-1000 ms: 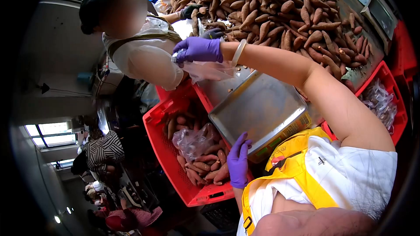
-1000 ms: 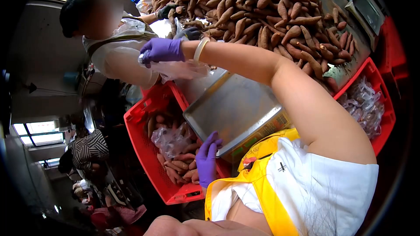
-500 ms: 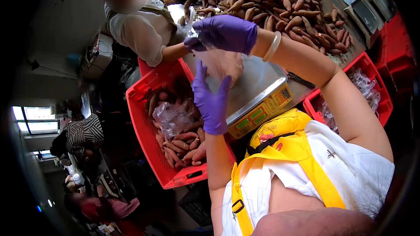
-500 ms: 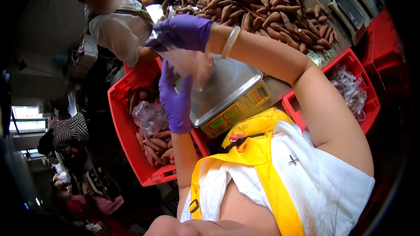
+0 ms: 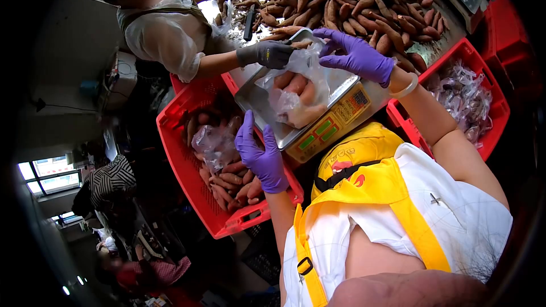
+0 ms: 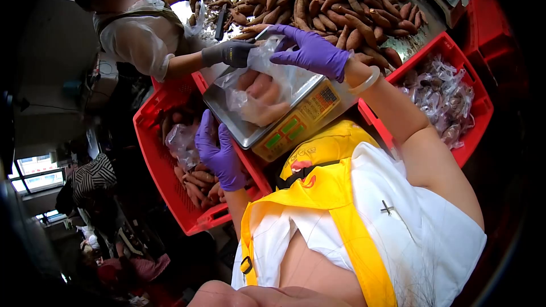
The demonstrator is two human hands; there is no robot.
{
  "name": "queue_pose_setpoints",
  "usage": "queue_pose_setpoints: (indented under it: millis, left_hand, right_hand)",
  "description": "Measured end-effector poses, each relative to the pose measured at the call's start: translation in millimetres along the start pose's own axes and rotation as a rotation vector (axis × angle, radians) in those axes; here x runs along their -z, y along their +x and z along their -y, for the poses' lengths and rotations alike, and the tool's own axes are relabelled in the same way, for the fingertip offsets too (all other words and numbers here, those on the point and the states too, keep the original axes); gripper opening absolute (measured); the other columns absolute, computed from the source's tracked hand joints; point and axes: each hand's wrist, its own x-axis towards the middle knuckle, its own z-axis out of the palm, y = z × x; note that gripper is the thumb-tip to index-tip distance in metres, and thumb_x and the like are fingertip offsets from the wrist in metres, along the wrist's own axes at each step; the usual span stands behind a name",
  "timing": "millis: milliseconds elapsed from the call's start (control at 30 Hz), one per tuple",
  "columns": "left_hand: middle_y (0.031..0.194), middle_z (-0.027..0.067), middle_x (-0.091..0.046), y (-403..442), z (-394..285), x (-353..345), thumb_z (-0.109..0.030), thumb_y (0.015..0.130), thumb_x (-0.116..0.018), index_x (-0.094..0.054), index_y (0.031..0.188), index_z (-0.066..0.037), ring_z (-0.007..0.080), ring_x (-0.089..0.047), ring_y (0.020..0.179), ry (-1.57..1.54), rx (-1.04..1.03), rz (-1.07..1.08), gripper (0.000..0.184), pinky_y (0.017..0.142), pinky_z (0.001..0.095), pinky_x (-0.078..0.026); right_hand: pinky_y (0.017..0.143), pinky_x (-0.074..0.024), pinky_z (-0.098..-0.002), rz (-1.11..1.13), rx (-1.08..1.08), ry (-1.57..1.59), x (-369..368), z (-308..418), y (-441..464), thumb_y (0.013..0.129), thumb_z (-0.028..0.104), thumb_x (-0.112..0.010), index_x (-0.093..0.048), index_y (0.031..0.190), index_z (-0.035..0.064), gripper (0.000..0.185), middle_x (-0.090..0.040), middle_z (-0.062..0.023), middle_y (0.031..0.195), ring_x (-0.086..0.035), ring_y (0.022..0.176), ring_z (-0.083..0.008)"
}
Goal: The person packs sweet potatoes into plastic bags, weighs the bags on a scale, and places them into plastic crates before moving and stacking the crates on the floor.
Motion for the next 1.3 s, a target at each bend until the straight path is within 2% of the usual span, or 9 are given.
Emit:
queue_pose_setpoints:
  millis: [133,567,600,767,833,867,1033,1200,1300]
  left_hand:
    - [0.123,0.0110,-0.058,-6.4,-19.7,13.2,-0.016,0.082,-0.072,-0.055,0.129,-0.005,0.0265,-0.052,0.111,0.024,-0.020,0.001,0.051,0.099,0.0357,-0.038]
    - [0.139,0.0190,-0.038,-14.1,-45.8,-10.7,-0.047,0.062,-0.083,-0.032,0.142,-0.001,0.0353,-0.039,0.125,0.178,-0.225,0.212,0.106,0.105,0.0419,-0.031]
    - [0.140,0.0196,-0.036,-13.7,-49.0,-21.5,-0.047,0.061,-0.083,-0.028,0.144,-0.001,0.0369,-0.037,0.127,0.205,-0.268,0.236,0.109,0.105,0.0427,-0.031]
    - [0.111,0.0139,-0.062,-6.0,-1.0,-59.8,-0.028,0.074,-0.075,-0.059,0.120,-0.003,0.0328,-0.057,0.103,0.487,-0.193,0.274,0.055,0.093,0.0419,-0.041]
    - [0.073,0.0076,-0.065,4.7,6.6,-47.9,-0.016,0.083,-0.069,-0.068,0.089,0.000,0.0171,-0.061,0.067,-0.027,0.060,0.004,0.017,0.066,0.0303,-0.048]
    - [0.072,0.0043,-0.064,14.8,17.7,-33.0,-0.014,0.087,-0.067,-0.066,0.083,0.000,0.0098,-0.056,0.066,-0.247,0.180,0.054,0.015,0.065,0.0257,-0.046]
    - [0.089,0.0083,-0.067,42.4,-83.8,38.2,-0.017,0.091,-0.063,-0.065,0.100,0.002,0.0130,-0.060,0.073,-0.440,0.373,-0.496,0.021,0.069,0.0248,-0.049]
    - [0.090,0.0124,-0.068,46.5,-93.1,111.4,-0.014,0.095,-0.054,-0.067,0.095,0.006,0.0153,-0.062,0.080,0.308,-0.213,-0.452,0.023,0.071,0.0269,-0.051]
    - [0.098,0.0165,-0.065,26.0,-94.9,125.8,-0.013,0.097,-0.049,-0.062,0.100,0.008,0.0201,-0.064,0.084,0.274,-0.229,-0.531,0.025,0.075,0.0293,-0.055]
  right_hand:
    - [0.096,-0.0413,-0.0293,-0.214,0.078,-0.177,2.1,-9.1,-19.9,0.078,0.031,-0.077,-0.028,0.147,0.0083,0.088,-0.060,-0.0064,0.100,-0.055,0.100,-0.0151]
    - [0.104,-0.0355,-0.0313,-0.164,0.196,-0.061,-15.0,4.6,-53.4,0.072,0.031,-0.081,-0.027,0.147,0.0101,0.095,-0.044,-0.0066,0.140,-0.044,0.125,-0.0174]
    - [0.104,-0.0351,-0.0332,-0.213,0.306,-0.324,-24.9,2.8,-50.4,0.070,0.032,-0.081,-0.027,0.147,0.0092,0.096,-0.042,-0.0080,0.142,-0.043,0.127,-0.0196]
    - [0.102,-0.0376,-0.0377,-0.235,0.515,-0.817,-68.4,-2.6,-25.0,0.078,0.032,-0.074,-0.049,0.132,0.0068,0.065,-0.052,-0.0143,0.131,-0.049,0.121,-0.0313]
    - [0.092,-0.0451,-0.0348,-0.157,0.012,-0.158,-68.0,4.8,-10.6,0.086,0.026,-0.067,-0.061,0.118,0.0061,0.038,-0.065,-0.0106,0.108,-0.061,0.100,-0.0262]
    - [0.082,-0.0489,-0.0302,-0.124,0.059,0.021,-65.2,9.7,-2.8,0.094,0.022,-0.058,-0.064,0.108,0.0032,0.024,-0.067,-0.0059,0.090,-0.063,0.082,-0.0176]
    - [0.081,-0.0479,-0.0277,0.103,0.402,0.627,-50.7,66.7,2.4,0.100,0.025,-0.047,-0.064,0.098,0.0000,0.030,-0.066,-0.0050,0.089,-0.061,0.083,-0.0130]
    - [0.080,-0.0487,-0.0281,0.274,0.346,0.683,-73.8,99.1,0.9,0.098,0.021,-0.050,-0.064,0.102,-0.0009,0.026,-0.067,-0.0063,0.090,-0.063,0.084,-0.0141]
    - [0.081,-0.0485,-0.0270,0.395,0.268,0.711,-95.6,103.6,0.2,0.094,0.019,-0.057,-0.066,0.103,0.0011,0.022,-0.068,-0.0040,0.088,-0.063,0.084,-0.0117]
